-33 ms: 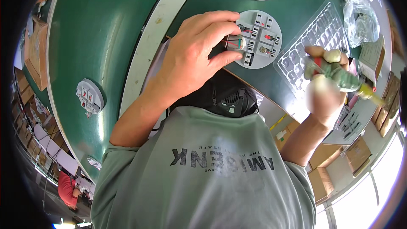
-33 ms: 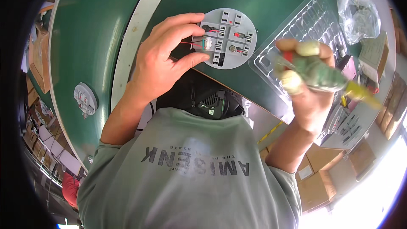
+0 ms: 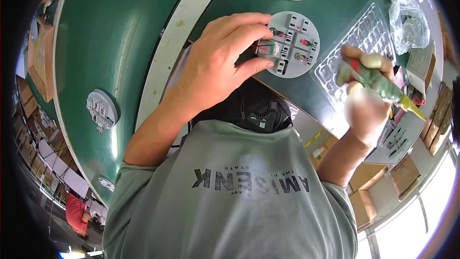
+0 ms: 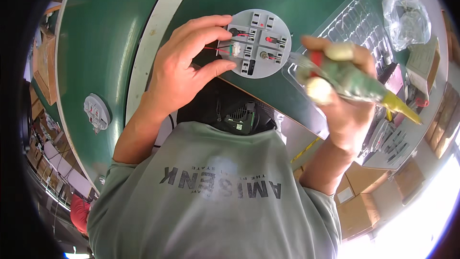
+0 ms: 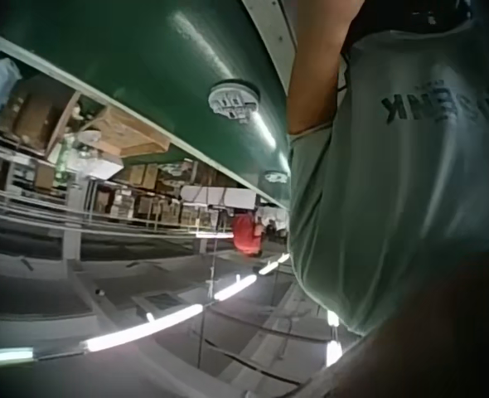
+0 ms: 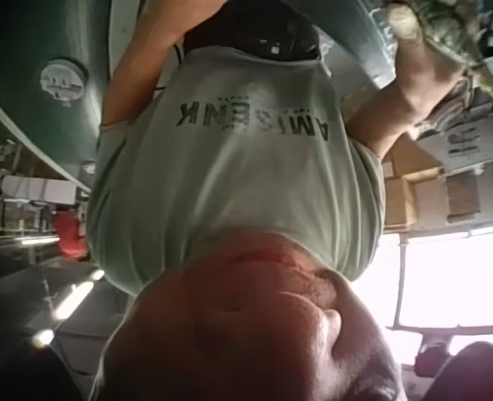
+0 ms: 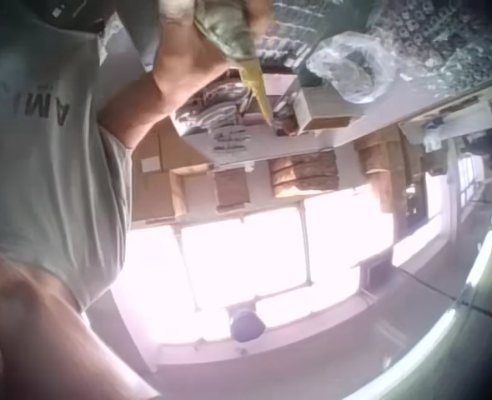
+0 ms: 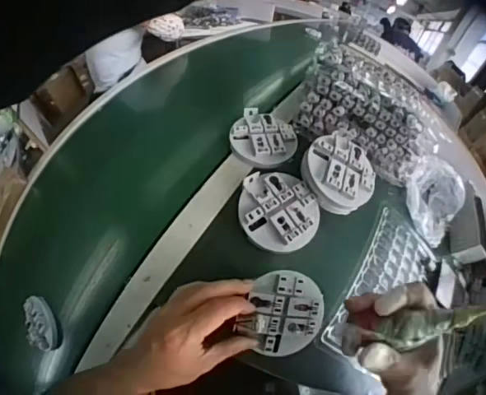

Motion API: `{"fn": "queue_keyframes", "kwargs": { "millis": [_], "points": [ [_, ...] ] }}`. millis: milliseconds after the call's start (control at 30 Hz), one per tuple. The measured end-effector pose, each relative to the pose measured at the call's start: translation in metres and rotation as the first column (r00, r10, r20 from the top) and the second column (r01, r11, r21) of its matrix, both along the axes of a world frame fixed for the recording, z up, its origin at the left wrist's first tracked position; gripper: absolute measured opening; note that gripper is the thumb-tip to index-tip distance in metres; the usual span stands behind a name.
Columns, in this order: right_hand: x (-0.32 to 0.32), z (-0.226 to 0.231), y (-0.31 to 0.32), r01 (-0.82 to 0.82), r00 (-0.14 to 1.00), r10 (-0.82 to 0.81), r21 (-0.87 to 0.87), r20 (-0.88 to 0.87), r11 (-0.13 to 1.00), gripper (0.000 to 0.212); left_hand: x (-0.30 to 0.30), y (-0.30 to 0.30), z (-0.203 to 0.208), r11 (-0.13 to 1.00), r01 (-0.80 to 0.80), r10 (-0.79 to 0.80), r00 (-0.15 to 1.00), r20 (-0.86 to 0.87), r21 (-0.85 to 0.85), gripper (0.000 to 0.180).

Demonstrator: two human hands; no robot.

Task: Manually assembling electronic components onto circular PCB boards at a factory workstation.

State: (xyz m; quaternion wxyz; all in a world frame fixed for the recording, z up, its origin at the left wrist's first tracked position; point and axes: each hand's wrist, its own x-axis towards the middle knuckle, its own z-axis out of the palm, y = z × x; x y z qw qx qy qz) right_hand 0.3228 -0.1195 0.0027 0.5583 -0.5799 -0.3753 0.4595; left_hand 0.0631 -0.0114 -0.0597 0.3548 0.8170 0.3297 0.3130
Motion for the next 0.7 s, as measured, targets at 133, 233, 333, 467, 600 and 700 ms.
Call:
{"fn": "queue_keyframes", "kwargs": {
  "millis": [133,233,333,467,600,700],
  "points": [
    [-0.050,-0.014,0.029,-0.023,0.934,-0.001,0.064,0.357,0.998,0.045,-0.013,0.015,-0.014,0.999,0.051,-0.051,0.999,0.018,0.003,0.038],
    [-0.072,-0.019,0.038,-0.125,0.866,0.084,0.049,0.493,0.991,0.045,-0.019,0.014,-0.016,0.998,0.059,-0.059,0.998,0.007,0.009,0.053],
    [-0.089,-0.026,0.045,-0.219,0.820,0.188,-0.007,0.540,0.976,0.043,-0.023,0.014,-0.016,0.998,0.049,-0.048,0.999,0.017,-0.031,0.063],
    [-0.088,-0.035,0.054,-0.269,0.628,0.210,-0.044,0.750,0.962,0.043,-0.013,0.013,-0.030,0.997,0.051,-0.049,0.998,0.028,-0.066,0.074],
    [-0.064,-0.036,0.049,-0.328,0.682,0.304,-0.092,0.665,0.940,0.043,-0.005,0.011,-0.033,0.998,0.048,-0.048,0.999,0.001,-0.047,0.076],
    [-0.048,-0.034,0.023,0.115,0.841,-0.123,0.049,0.527,0.992,0.043,-0.008,0.009,-0.033,0.998,0.045,-0.046,0.999,-0.019,-0.044,0.076]
  ]
}}
